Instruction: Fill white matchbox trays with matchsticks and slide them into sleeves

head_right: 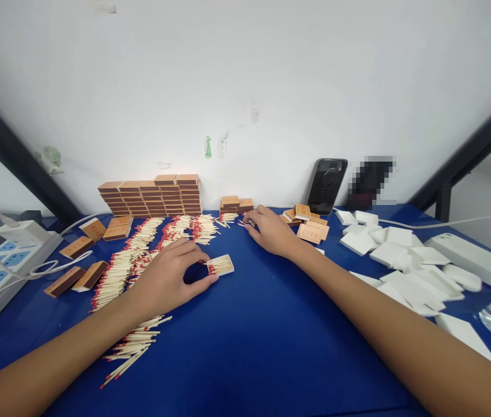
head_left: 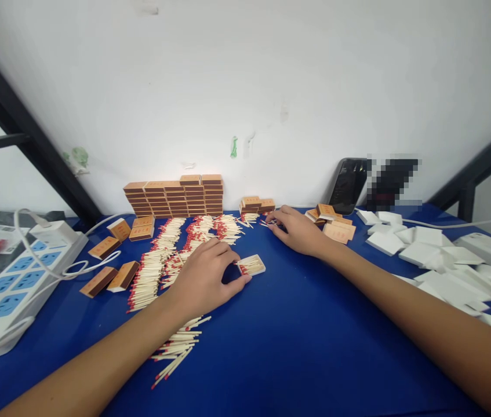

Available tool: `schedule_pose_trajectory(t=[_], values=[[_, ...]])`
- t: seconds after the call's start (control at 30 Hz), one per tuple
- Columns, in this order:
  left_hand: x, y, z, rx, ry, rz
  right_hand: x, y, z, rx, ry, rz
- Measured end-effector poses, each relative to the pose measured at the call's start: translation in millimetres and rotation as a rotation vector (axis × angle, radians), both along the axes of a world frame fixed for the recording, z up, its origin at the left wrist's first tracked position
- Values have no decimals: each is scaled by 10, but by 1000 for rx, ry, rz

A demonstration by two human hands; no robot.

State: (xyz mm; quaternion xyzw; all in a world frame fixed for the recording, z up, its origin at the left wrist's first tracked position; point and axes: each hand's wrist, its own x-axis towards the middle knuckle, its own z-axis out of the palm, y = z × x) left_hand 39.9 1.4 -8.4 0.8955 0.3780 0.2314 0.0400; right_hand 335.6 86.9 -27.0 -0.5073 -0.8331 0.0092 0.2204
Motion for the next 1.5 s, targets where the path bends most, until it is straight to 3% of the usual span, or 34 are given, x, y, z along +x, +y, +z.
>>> schedule_pose_trajectory(t=[0.23,0.53,0.77,0.97,1.17,1.5], values=[[-7,1,-13,-3,-3,0,-44,-38,62,-74,62,103],[-8,5,-18,-8,-7,2,-134,-180,153,-151,2,100],[-6,-1,-23,-2,-11,3,-245,-460,305,-122,53,182],[-3,3,-29,0,-16,-7,-359,-647,345,-168,-89,219],[0,8,-22,-6,-17,-5,-330,-616,372,-270,-14,225],[-3,3,-26,4,-15,-6,-207,-426,246,-247,-2,194]])
